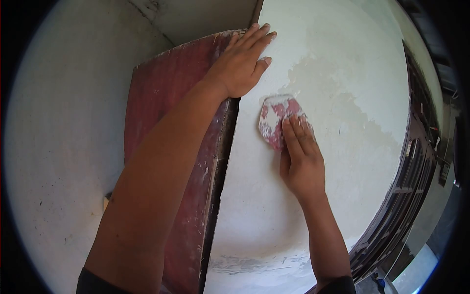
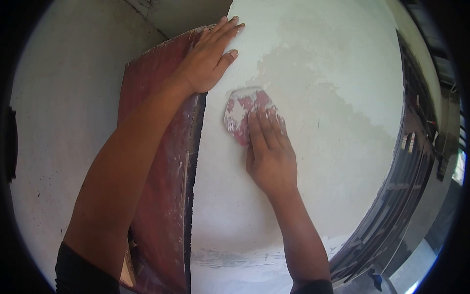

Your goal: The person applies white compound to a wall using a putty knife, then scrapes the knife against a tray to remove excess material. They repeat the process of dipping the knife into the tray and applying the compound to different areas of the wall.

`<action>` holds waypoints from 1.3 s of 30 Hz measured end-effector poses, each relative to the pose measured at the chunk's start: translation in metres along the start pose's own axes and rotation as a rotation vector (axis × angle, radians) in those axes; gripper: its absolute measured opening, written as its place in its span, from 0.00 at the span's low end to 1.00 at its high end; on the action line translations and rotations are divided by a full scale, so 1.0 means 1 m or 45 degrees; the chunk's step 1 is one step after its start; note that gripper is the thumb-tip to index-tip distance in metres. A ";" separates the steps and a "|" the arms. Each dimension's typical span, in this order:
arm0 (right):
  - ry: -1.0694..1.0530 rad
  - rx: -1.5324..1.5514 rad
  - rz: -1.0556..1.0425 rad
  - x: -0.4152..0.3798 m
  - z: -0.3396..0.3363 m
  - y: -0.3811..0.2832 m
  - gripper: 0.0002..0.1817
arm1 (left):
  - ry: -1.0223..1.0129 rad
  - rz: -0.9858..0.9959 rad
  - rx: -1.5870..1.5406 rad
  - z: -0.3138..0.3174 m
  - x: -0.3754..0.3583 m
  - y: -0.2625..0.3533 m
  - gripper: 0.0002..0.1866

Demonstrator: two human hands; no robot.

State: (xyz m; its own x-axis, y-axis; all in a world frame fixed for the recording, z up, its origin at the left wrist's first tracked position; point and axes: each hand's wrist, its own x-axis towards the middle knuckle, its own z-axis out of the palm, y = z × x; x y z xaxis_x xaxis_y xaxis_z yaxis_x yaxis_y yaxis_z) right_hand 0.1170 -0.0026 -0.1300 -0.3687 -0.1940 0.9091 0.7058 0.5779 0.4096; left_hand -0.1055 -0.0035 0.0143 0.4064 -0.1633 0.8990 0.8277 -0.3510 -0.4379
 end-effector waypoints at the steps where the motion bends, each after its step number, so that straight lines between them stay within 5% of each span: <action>1: 0.000 0.000 -0.004 -0.005 -0.003 -0.004 0.30 | 0.005 0.007 0.014 0.001 0.000 -0.001 0.28; 9: 0.101 -0.075 -0.042 0.018 -0.001 0.001 0.31 | -0.001 -0.001 -0.006 0.000 0.000 0.001 0.28; 13: -0.091 0.018 -0.057 -0.014 -0.005 -0.017 0.27 | -0.001 0.001 0.007 0.000 0.000 0.000 0.28; 19: 0.097 -0.058 -0.104 0.014 -0.016 -0.011 0.28 | -0.027 -0.019 -0.006 -0.001 0.000 0.000 0.28; 28: -0.107 -0.113 -0.114 -0.025 -0.011 -0.030 0.25 | 0.016 0.009 -0.015 0.000 0.000 -0.001 0.30; 31: 0.053 -0.160 -0.175 0.004 -0.020 -0.020 0.28 | -0.020 -0.012 -0.019 -0.001 0.000 -0.001 0.30; 39: -0.226 -0.243 -0.125 -0.031 -0.010 -0.024 0.29 | -0.004 -0.014 -0.007 -0.001 0.002 0.001 0.31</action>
State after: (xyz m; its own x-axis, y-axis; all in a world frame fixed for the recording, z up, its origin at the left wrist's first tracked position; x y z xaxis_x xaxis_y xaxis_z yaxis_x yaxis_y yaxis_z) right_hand 0.1180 -0.0184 -0.1668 -0.5294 -0.0902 0.8435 0.7564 0.4001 0.5175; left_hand -0.1046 -0.0045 0.0155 0.3985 -0.1569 0.9037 0.8299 -0.3578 -0.4281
